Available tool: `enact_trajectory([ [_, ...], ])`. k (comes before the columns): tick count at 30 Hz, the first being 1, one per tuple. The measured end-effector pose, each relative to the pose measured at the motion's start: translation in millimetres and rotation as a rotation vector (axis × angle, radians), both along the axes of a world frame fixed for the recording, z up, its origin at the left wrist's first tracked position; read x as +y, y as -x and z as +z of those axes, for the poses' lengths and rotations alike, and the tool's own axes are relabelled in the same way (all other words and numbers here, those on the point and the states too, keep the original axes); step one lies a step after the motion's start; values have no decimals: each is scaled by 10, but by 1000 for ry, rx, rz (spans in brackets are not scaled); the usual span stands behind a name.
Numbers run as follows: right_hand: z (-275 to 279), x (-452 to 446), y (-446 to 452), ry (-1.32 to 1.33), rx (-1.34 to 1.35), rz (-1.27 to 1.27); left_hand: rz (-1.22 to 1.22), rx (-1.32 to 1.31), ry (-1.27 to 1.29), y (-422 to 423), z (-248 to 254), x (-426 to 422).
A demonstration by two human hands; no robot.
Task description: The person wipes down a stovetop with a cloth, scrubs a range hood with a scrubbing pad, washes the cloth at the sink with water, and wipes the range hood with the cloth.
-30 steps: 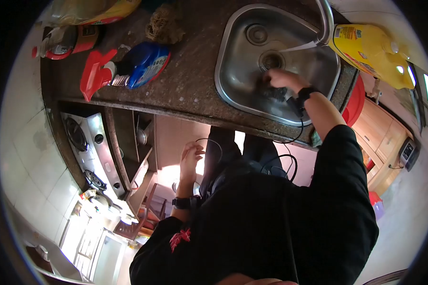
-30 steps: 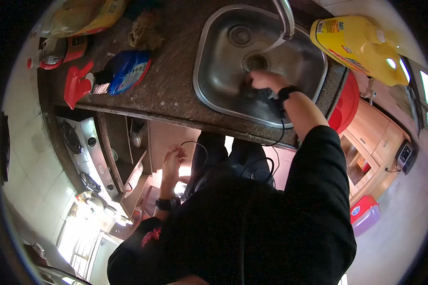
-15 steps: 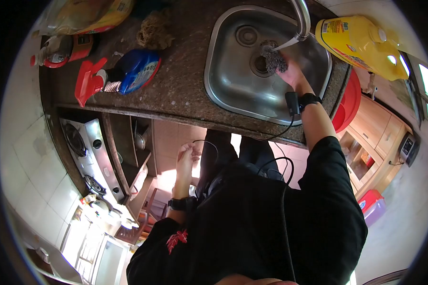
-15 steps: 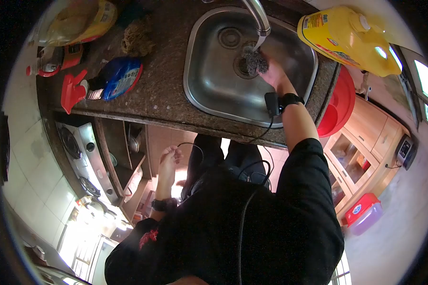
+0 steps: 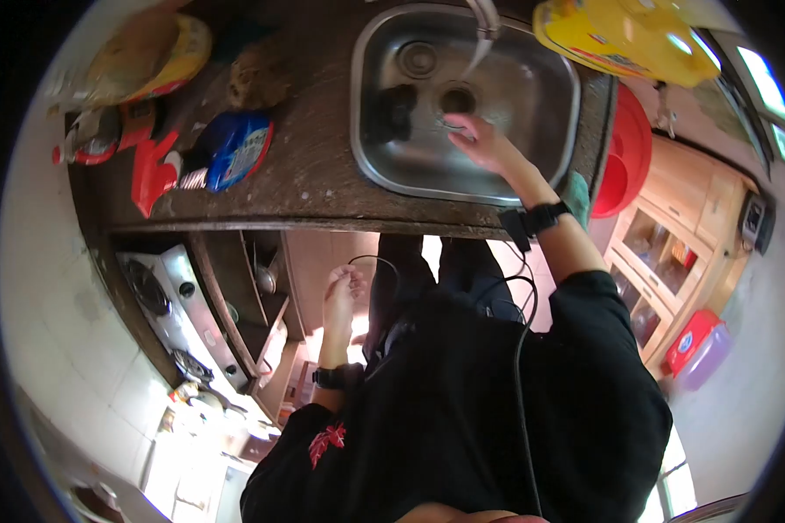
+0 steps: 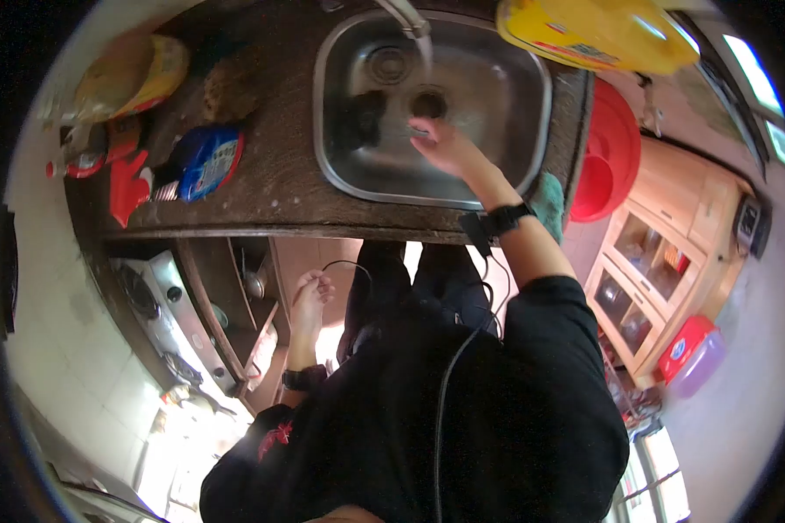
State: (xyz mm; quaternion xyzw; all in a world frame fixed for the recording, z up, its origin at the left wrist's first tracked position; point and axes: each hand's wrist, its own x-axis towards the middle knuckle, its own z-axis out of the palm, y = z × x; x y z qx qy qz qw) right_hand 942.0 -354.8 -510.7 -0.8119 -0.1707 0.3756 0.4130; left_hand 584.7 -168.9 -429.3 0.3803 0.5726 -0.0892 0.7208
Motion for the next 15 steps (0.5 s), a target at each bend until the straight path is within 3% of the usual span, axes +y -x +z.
enact_trajectory([
  [2,574,-448,42,43,-203,106,-5,-22,-5,-60,50,23],
  [4,890,-917,118,85,-385,34,-36,-52,17,-153,57,65],
  [6,1162,-1291,302,285,-277,-134,-62,-65,21,-214,71,114],
  [8,1150,-1600,503,362,-625,-81,-104,-96,11,-318,135,153],
  [9,1175,-1648,646,535,-644,-148,-143,-128,9,-345,163,172],
  [12,816,-1769,915,521,-689,-315,-209,-128,-4,-345,127,239],
  [14,711,-1654,894,438,-700,-386,-229,-98,-6,-323,171,269],
  [15,633,-1497,766,262,-528,-367,-233,-68,-18,-351,169,327],
])
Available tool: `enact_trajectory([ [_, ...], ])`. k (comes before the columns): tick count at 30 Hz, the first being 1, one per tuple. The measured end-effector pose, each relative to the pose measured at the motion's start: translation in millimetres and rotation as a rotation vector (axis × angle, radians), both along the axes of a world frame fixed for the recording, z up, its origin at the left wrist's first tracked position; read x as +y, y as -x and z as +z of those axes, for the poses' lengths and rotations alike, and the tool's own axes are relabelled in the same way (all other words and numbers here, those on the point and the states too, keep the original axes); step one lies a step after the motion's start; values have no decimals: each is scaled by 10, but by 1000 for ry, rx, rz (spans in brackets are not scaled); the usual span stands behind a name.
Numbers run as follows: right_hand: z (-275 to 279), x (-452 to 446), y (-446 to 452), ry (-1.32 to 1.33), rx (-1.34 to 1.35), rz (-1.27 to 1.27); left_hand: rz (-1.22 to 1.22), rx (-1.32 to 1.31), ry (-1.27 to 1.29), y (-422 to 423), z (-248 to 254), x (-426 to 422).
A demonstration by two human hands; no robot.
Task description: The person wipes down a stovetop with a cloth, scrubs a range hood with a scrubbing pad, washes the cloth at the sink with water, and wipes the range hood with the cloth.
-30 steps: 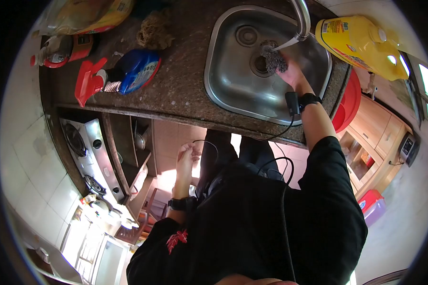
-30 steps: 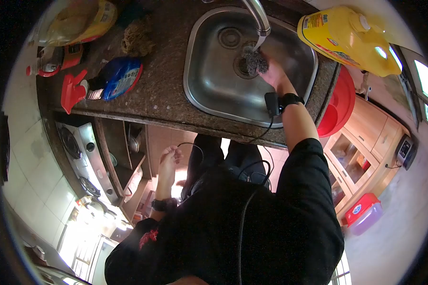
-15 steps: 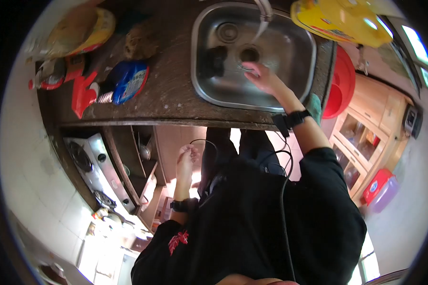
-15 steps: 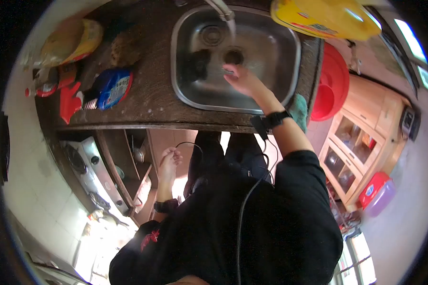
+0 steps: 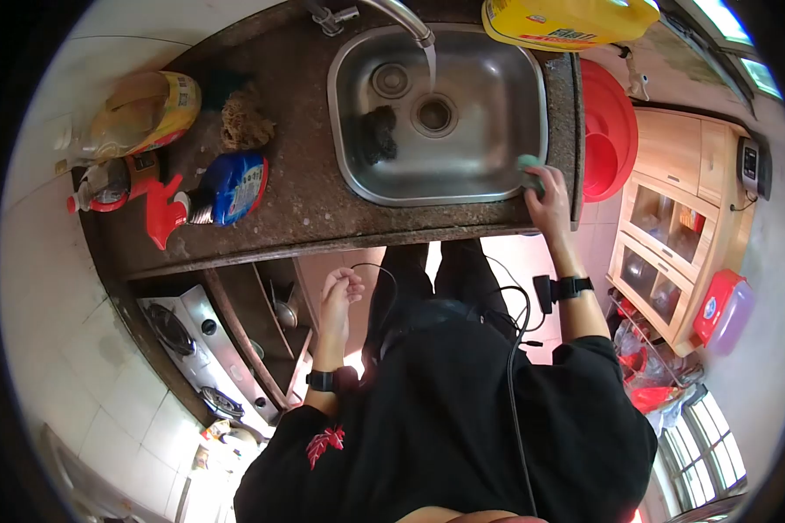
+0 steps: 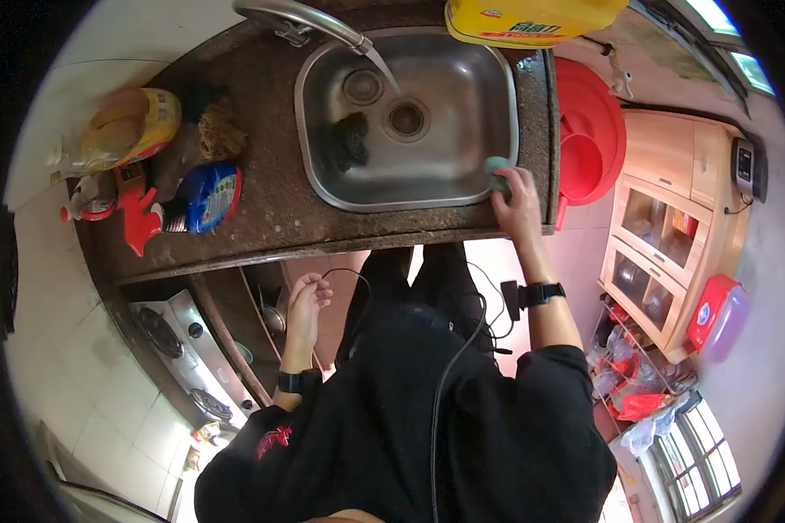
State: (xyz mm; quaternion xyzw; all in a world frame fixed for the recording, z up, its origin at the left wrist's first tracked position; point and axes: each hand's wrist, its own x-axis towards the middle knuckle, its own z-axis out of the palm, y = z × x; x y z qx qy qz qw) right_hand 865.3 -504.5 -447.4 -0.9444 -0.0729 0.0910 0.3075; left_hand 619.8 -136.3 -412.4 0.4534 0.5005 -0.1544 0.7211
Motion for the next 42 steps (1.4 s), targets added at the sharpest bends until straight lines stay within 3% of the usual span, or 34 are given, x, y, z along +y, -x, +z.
enact_trajectory([
  [1,-44,156,-108,-184,155,58,1,1,-8,-3,18,16],
  [3,-111,683,-415,-454,337,-100,12,-33,-24,4,66,18],
  [5,-888,1145,-850,-957,656,-544,24,-39,-41,-6,59,10],
  [7,-564,1699,-1171,-1495,974,-633,39,-38,-62,33,93,-10],
  [8,-717,1832,-1268,-1502,979,-618,46,-26,-68,48,111,-27],
  [10,-1082,2067,-1472,-1942,1082,-486,56,-3,-90,53,168,-72],
  [14,-1378,2246,-1614,-2033,1059,-606,108,6,-66,197,175,-102],
  [16,-1765,2053,-1560,-2274,1126,-350,122,13,-41,235,134,-111],
  [17,-1480,2110,-1566,-1725,946,-706,156,22,-38,240,109,-127],
  [19,-1415,1973,-1528,-1886,1150,-564,159,21,-23,197,103,-177],
  [22,-1092,2075,-1477,-2051,1153,-724,139,16,-31,84,89,-215],
  [26,-1512,2087,-1470,-2099,1376,-738,115,5,-47,12,90,-277],
  [28,-1623,2060,-1383,-2330,1217,-297,108,-17,-12,-30,123,-293],
  [29,-1537,2074,-1386,-2334,1230,-292,115,-15,-22,-29,132,-291],
  [31,-1242,2078,-1462,-2129,1336,-557,111,-7,-51,-19,131,-307],
  [32,-828,2222,-1478,-1963,1139,-898,118,-12,-55,-20,128,-311],
  [35,-902,2254,-1452,-2002,1005,-870,175,1,-53,-3,131,-317],
  [36,-1243,2124,-1505,-2131,1356,-691,181,-5,-52,1,129,-339],
  [37,-1249,2080,-1515,-2126,1366,-684,186,-11,-50,-5,130,-365],
  [40,-1196,2025,-1469,-2046,1374,-545,176,-6,-38,-46,126,-433],
  [42,-982,2011,-1450,-1784,1294,-683,178,-9,-34,-71,125,-492],
])
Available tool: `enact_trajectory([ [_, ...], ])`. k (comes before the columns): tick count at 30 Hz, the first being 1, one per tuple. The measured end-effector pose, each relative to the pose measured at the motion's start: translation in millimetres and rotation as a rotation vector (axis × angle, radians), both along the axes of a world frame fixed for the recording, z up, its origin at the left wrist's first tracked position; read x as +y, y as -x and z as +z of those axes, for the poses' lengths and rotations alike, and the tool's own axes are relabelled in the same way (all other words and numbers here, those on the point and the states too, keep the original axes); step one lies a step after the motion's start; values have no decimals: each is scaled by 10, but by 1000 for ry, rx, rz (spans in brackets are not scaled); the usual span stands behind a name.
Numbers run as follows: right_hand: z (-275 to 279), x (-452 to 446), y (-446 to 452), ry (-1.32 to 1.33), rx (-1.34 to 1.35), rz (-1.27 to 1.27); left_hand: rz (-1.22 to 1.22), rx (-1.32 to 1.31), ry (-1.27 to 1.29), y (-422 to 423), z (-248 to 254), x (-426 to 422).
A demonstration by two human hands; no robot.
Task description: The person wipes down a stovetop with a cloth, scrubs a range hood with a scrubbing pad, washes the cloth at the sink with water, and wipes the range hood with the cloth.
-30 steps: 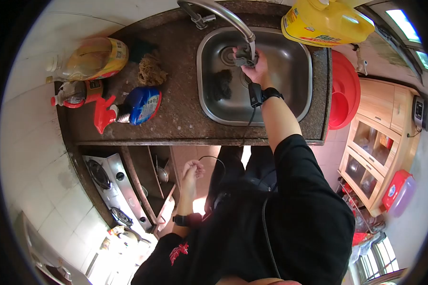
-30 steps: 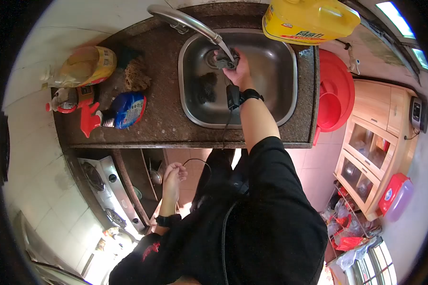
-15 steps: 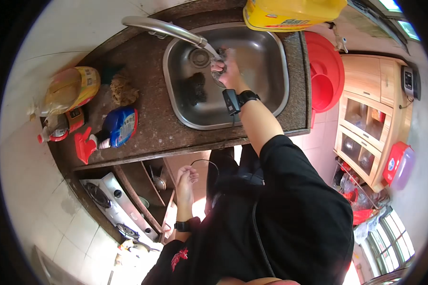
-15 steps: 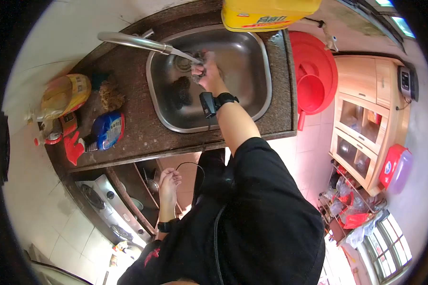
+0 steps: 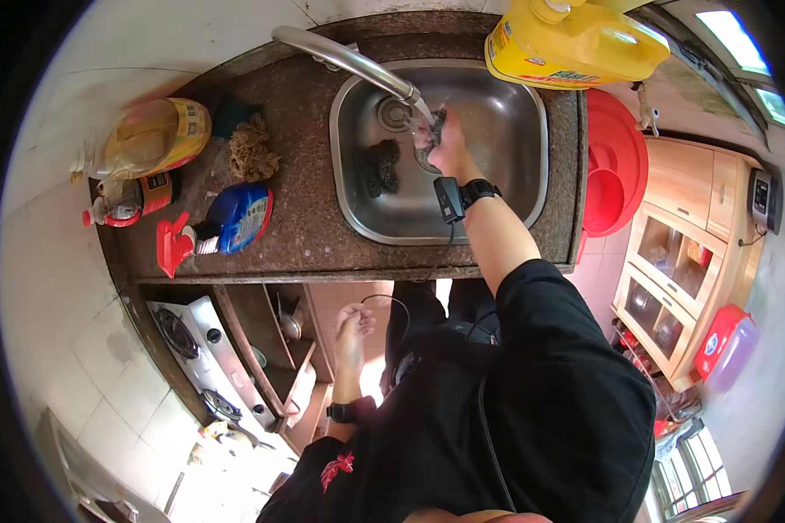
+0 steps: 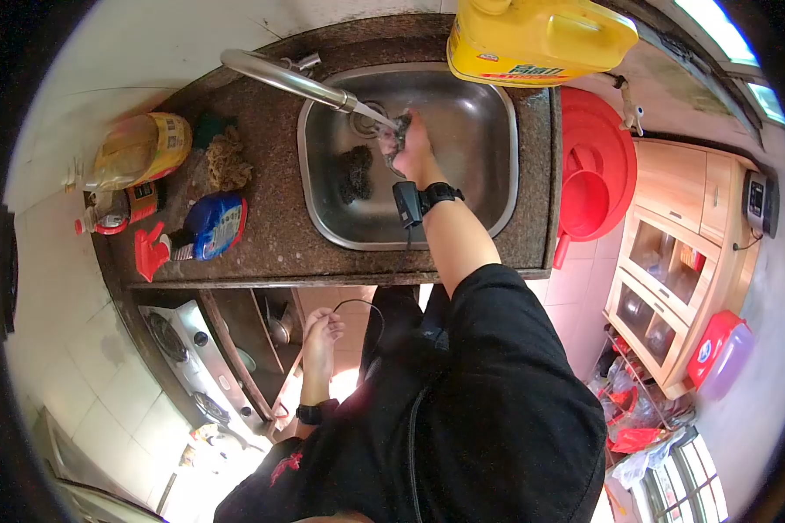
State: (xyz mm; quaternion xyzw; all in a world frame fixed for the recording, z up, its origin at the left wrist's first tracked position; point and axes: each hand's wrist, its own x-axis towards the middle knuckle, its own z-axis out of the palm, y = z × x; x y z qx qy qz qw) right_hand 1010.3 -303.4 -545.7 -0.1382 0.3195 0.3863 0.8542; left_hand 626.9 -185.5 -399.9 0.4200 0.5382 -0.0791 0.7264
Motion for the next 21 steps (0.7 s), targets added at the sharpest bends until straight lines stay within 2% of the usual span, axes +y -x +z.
enact_trajectory([
  [3,-467,0,11,78,-43,40,4,-4,8,-16,-19,-59],
  [7,-157,119,-6,97,33,-58,7,21,17,-19,-29,-94],
  [9,56,188,-40,108,167,-191,3,12,16,-43,-21,-96],
  [10,-143,120,-38,108,169,-187,1,1,15,-63,-18,-103],
  [12,-765,-74,0,-462,56,-15,15,-4,5,-128,-9,-114],
  [13,-741,-62,7,-463,61,-13,24,-11,-5,-163,4,-114],
  [15,-691,-32,-21,-865,-301,28,31,-18,3,-231,50,-131],
  [16,-416,0,-37,-866,-298,28,34,-30,15,-250,64,-142],
  [17,76,59,-38,-425,-111,-55,35,-27,14,-237,49,-150],
  [18,344,109,-38,18,71,-131,19,-27,17,-218,12,-157],
  [21,198,202,-71,62,89,-266,15,-13,14,-241,-8,-186],
])
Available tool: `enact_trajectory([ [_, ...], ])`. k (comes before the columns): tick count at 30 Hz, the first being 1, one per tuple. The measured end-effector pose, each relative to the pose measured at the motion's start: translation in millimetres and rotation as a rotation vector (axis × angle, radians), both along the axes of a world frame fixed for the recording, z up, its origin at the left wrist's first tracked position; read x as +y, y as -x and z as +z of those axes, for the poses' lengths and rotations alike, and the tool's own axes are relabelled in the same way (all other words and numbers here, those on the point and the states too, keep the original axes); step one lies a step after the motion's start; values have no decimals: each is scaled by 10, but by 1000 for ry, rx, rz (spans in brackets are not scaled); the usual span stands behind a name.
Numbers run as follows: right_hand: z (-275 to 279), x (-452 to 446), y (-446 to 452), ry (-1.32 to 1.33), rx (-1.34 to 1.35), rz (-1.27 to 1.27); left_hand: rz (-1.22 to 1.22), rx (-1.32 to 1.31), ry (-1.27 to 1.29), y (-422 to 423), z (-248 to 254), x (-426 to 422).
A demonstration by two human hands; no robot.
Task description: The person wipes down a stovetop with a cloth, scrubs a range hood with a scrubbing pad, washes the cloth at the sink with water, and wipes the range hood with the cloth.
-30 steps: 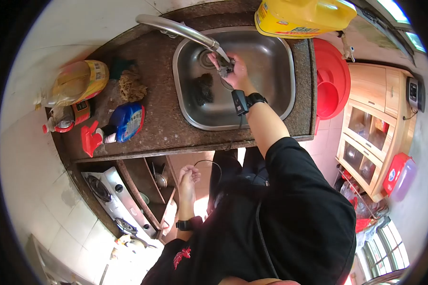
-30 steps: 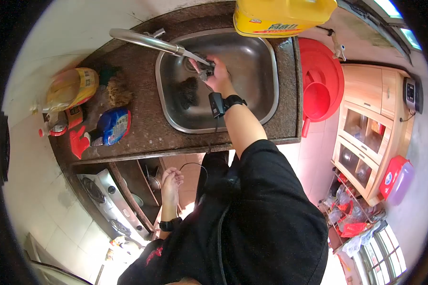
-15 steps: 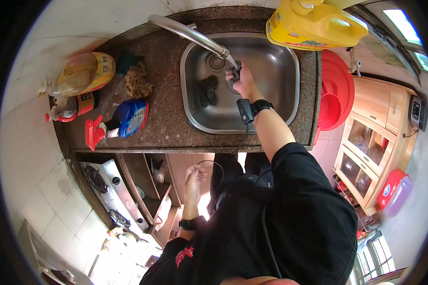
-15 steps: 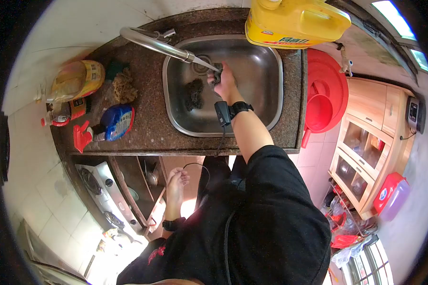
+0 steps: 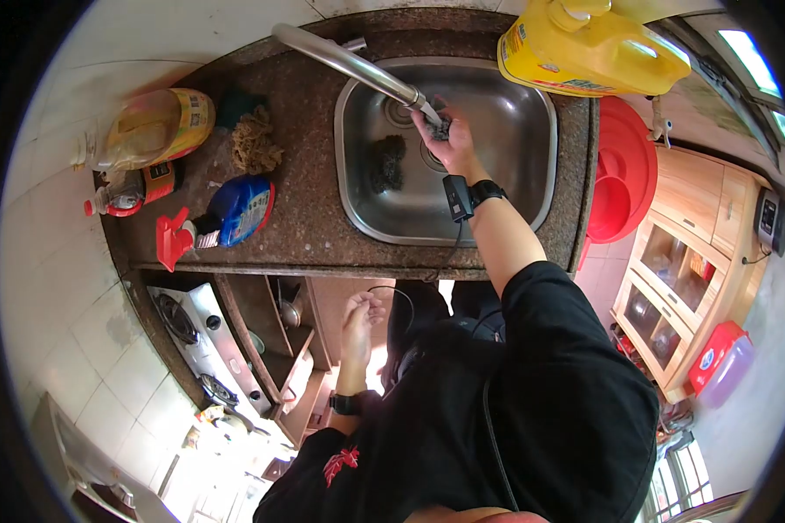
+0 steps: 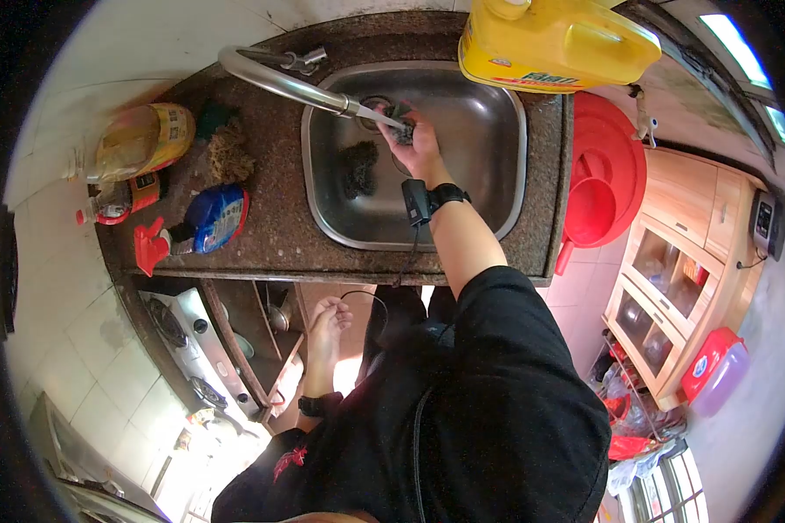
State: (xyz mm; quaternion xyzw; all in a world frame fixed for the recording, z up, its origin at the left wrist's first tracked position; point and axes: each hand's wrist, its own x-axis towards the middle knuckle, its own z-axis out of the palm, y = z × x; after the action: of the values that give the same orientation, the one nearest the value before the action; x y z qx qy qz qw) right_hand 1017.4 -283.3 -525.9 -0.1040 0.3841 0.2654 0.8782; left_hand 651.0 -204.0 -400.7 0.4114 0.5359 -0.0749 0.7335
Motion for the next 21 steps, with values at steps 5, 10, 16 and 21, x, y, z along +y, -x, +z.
enact_trajectory([
  [5,-834,-210,-3,-306,-261,174,7,5,1,-96,24,26],
  [10,-323,-189,-1,-135,-285,323,-99,-96,-50,-490,-11,65],
  [16,508,-293,-26,662,-761,-88,-262,-206,-74,-1397,-304,111],
  [21,863,-466,8,409,-828,24,-339,-356,0,-2352,-594,115],
])
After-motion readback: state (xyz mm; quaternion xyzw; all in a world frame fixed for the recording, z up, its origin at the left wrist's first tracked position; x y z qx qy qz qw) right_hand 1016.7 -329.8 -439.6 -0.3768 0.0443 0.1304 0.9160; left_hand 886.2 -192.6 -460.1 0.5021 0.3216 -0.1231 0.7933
